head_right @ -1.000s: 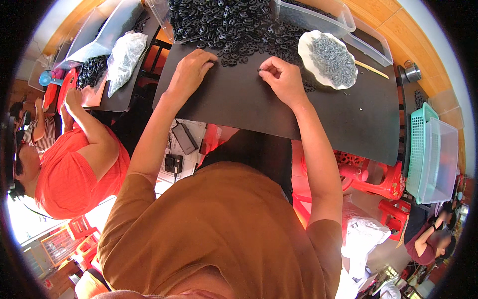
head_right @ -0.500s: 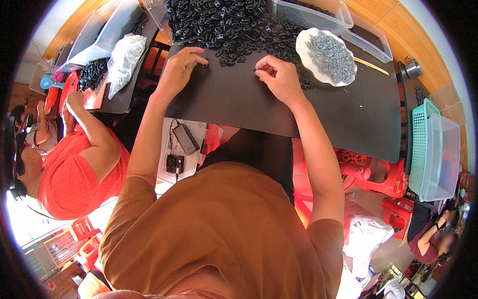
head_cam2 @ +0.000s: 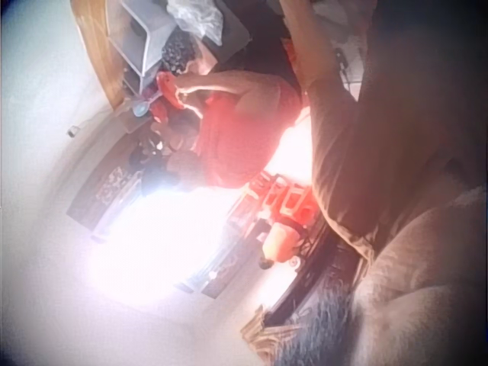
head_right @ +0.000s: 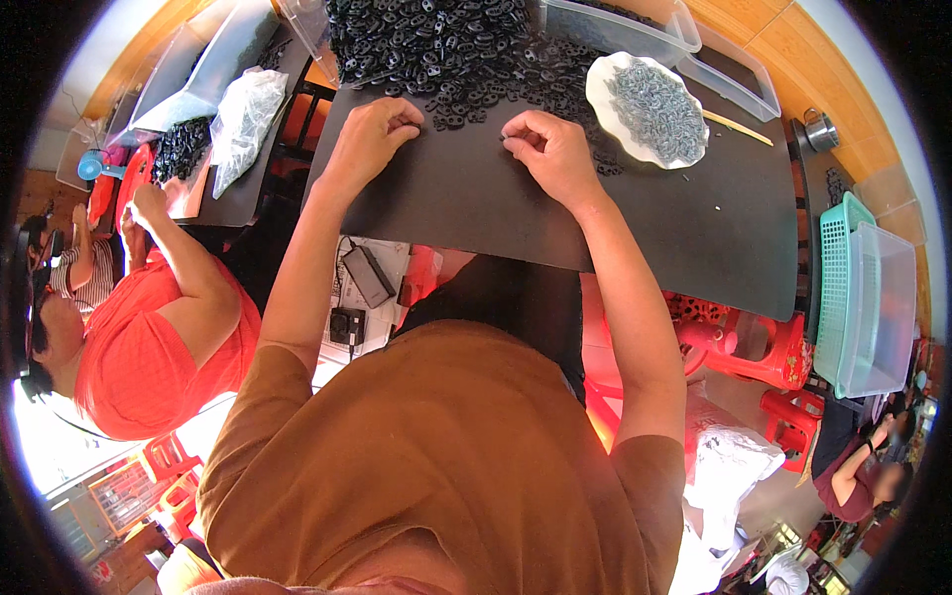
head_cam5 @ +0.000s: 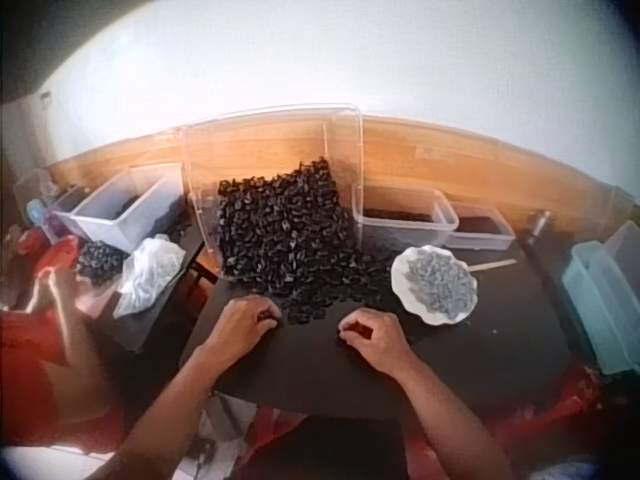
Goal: The person sits at a table and repeatedly picks up small black plastic rings and metal pins. They insert the pins into the rings by hand and place the assembled units into a white bowl. The process is repetitive and involves fine motor manipulation of small parts.
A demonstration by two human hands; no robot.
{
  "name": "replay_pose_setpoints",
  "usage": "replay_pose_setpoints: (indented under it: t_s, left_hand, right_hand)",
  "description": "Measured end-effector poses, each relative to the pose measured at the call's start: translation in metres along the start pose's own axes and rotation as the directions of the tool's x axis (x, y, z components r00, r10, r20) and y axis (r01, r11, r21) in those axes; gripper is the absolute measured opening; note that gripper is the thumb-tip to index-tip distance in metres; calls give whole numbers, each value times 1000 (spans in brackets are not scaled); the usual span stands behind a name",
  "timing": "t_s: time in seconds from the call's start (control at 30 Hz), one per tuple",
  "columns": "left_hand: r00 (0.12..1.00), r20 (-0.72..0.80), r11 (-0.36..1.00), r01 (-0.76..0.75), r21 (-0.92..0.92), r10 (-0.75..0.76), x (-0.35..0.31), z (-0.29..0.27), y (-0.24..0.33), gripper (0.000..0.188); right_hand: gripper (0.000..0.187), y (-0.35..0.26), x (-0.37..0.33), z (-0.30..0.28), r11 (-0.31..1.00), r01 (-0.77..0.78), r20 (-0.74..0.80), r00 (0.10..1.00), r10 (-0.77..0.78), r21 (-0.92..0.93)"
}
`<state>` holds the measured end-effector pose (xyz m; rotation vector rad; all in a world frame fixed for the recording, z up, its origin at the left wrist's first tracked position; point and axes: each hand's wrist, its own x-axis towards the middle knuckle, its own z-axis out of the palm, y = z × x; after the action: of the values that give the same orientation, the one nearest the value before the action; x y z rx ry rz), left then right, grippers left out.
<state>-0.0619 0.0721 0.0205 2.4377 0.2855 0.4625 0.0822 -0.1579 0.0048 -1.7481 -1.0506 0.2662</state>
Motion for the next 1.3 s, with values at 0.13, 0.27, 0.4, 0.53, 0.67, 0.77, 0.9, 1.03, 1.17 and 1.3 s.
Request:
replay_pose_setpoints:
  t_s: [0.13, 0.27, 0.4, 0.53, 0.67, 0.77, 0.9, 1.03, 1.17, 1.3]
  left_hand:
    - [984, 114, 858, 177, -482, -138, -7, 7, 15, 22]
    - [958, 252, 579, 284, -764, -137, -2, 28, 28, 24]
    - [956, 261, 482, 294, -826, -136, 1, 47, 37, 26]
    - [959, 248, 501, 282, -818, -134, 2, 55, 37, 26]
    - [964, 229, 509, 265, -819, -135, 3, 59, 35, 26]
    - [967, 207, 567, 253, -784, -146, 3, 59, 36, 26]
    - [968, 201, 627, 250, -737, -150, 2, 58, 38, 24]
    - [979, 164, 701, 202, -684, -122, 1, 61, 37, 22]
    - [985, 140, 802, 162, -574, -98, 0, 58, 42, 22]
    - [997, 60, 878, 66, -474, -42, -1, 55, 49, 21]
  right_hand:
    - [9, 0, 0, 0, 1000, 6, 35, 999, -5, -18]
    - [9, -2, 0, 3, 999, -12, 51, 999, 10, 50]
    - [8, -2, -1, 3, 996, -27, 65, 998, 21, 86]
    - [8, -4, 0, 2, 999, -31, 73, 997, 30, 20]
    - [11, -5, 0, 2, 1000, -18, 59, 998, 18, 5]
    - [11, -8, 0, 1, 1000, -24, 74, 997, 25, -16]
    - [11, -5, 0, 1, 999, -5, 74, 997, 8, -36]
    - [12, -3, 0, 3, 999, -3, 52, 999, 5, -50]
    - [14, -3, 1, 2, 998, -37, 68, 997, 40, -44]
    - [18, 0, 0, 7, 1000, -10, 24, 1000, 10, 8]
